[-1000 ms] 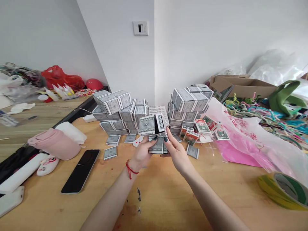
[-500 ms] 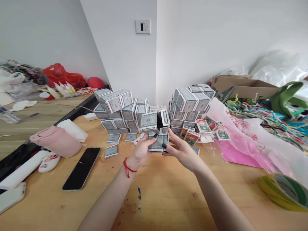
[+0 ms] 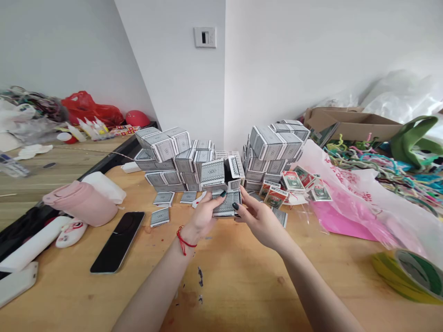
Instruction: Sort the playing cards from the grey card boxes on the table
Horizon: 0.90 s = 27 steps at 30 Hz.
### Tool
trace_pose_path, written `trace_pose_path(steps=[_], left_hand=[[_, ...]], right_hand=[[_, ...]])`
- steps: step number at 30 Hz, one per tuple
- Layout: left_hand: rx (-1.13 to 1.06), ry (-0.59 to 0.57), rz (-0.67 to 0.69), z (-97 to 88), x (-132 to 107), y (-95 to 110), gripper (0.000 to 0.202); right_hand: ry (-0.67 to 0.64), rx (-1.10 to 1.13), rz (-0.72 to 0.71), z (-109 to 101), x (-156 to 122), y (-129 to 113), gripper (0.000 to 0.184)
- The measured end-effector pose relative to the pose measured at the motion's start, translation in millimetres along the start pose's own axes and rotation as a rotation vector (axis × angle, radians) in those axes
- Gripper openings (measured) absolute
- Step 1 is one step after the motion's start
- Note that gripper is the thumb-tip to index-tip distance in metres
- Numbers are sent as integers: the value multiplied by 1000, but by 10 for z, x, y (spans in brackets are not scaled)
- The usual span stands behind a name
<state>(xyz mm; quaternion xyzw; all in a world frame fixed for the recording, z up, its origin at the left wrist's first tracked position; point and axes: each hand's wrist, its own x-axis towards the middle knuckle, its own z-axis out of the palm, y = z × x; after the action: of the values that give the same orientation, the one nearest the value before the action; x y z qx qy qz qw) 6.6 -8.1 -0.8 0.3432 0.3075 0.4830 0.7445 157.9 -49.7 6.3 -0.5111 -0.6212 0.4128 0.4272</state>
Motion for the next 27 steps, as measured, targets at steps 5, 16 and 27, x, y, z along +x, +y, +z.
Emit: trace_pose_path(steps=[5,16,27], left_hand=[[-15,30,5,28,-14,14,37],[-46,72,3,49,-25,36,27],[-44,37,19,15,-20,33,27]], right_hand=[[-1,-32,4,42,0,-11,57],[-58,-198,-58,-38,-70,-210,57],[-42,-151,-43,8,-64,-185,55]])
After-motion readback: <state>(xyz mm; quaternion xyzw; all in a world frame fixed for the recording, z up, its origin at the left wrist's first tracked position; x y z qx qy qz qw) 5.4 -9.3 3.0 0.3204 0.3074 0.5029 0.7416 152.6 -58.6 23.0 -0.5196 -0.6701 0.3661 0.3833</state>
